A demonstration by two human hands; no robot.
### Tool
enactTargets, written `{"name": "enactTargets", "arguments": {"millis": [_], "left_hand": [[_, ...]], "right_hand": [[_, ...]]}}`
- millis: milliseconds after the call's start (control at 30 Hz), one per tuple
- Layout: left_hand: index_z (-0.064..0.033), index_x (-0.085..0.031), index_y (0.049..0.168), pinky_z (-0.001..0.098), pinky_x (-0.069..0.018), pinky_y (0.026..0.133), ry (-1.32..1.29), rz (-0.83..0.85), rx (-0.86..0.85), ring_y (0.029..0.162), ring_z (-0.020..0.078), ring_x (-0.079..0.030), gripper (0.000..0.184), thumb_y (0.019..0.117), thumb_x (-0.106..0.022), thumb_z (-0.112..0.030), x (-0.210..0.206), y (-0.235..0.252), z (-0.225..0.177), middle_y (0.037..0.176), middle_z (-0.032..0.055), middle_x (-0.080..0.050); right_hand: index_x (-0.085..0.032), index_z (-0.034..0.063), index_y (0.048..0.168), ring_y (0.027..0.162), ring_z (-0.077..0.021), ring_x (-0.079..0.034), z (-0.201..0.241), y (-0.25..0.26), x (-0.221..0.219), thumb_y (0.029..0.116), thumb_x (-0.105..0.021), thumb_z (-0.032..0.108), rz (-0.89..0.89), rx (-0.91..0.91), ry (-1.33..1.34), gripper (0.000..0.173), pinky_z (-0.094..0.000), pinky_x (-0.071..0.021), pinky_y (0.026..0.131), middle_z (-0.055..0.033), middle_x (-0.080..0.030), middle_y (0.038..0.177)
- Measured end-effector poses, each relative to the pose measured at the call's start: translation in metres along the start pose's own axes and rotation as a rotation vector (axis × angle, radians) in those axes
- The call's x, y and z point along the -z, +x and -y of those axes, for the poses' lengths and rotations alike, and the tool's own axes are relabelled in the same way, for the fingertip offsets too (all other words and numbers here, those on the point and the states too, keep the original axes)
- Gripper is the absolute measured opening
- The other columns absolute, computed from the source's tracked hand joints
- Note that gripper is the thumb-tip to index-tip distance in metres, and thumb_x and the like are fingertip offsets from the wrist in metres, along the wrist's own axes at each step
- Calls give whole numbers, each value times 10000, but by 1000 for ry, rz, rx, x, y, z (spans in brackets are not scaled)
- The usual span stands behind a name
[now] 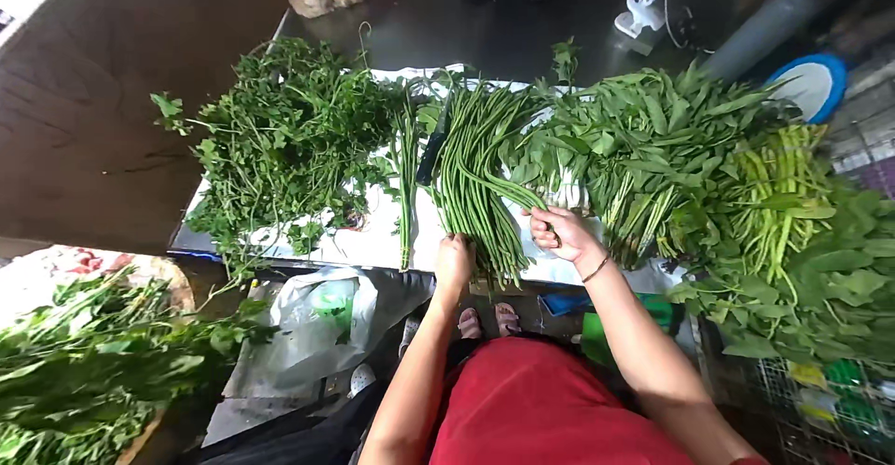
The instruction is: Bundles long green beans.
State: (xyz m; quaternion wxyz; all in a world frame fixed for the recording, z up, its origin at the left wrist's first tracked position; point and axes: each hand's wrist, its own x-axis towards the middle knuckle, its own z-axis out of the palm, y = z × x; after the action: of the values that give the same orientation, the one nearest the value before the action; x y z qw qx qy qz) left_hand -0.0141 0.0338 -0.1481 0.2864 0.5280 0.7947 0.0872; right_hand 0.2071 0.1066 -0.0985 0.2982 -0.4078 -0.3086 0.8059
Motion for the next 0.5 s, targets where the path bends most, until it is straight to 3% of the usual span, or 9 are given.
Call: {"name": "enactTargets", "arguments": {"millis": [67, 100, 133, 167, 233, 333, 500], "left_hand": [[-19, -689, 1195, 575, -504, 993, 38, -45, -13, 1214, 411, -593, 408, 961, -692, -352, -4, 3, -4, 1276, 234, -625], [-4, -671, 1219, 594, -494, 989, 57, -90, -45, 1220, 437, -573, 441, 941, -717, -344, -9, 5, -6, 1286, 258, -603], [-10, -621, 1315, 619, -469, 1004, 74, -128, -92, 1259, 467, -537, 489, 934, -723, -299, -14, 5, -9, 1340, 281, -565], [-53, -538, 1445, 632, -440, 1031, 100, -148, -153, 1324, 476, -486, 550, 945, -688, -226, -19, 6, -11, 1426, 283, -510], [-164, -426, 1562, 618, -349, 1138, 174, -123, -313, 1469, 438, -353, 610, 974, -554, -61, -33, 8, -12, 1582, 236, -387], [-192, -491, 1530, 561, -185, 1245, 258, 32, -404, 1556, 365, -197, 564, 994, -474, -18, -46, 6, -15, 1667, 181, -261], [-142, -491, 1526, 501, -235, 1246, 283, -26, -390, 1531, 355, -284, 537, 1004, -438, -27, -52, -9, -8, 1635, 218, -316]], "right_hand": [[-593, 12, 1178, 428, -2, -386, 1, 0, 2, 1115, -392, 207, -5, -3, 6, 287, -129, -347, 392, 38, -467, 649], [-594, 15, 1180, 429, -4, -384, 1, 0, 2, 1113, -399, 213, -5, -8, 6, 285, -131, -346, 391, 37, -464, 650], [-594, 19, 1179, 427, -4, -386, 1, 1, 2, 1112, -406, 219, -6, -10, 4, 283, -130, -348, 389, 38, -464, 648], [-596, 18, 1180, 428, -5, -390, -1, 1, 3, 1110, -409, 217, -3, -10, 2, 282, -131, -350, 391, 37, -469, 647], [-599, 20, 1188, 435, -4, -392, -3, 2, 4, 1113, -403, 213, 11, -11, 0, 285, -130, -349, 401, 37, -477, 648], [-601, 21, 1187, 435, 1, -389, -5, 2, 5, 1114, -399, 210, 22, -15, -6, 286, -126, -346, 399, 42, -472, 644], [-595, 19, 1187, 435, -2, -391, -7, 2, 8, 1116, -392, 210, 17, -25, -13, 288, -130, -349, 404, 41, -469, 645]]}}
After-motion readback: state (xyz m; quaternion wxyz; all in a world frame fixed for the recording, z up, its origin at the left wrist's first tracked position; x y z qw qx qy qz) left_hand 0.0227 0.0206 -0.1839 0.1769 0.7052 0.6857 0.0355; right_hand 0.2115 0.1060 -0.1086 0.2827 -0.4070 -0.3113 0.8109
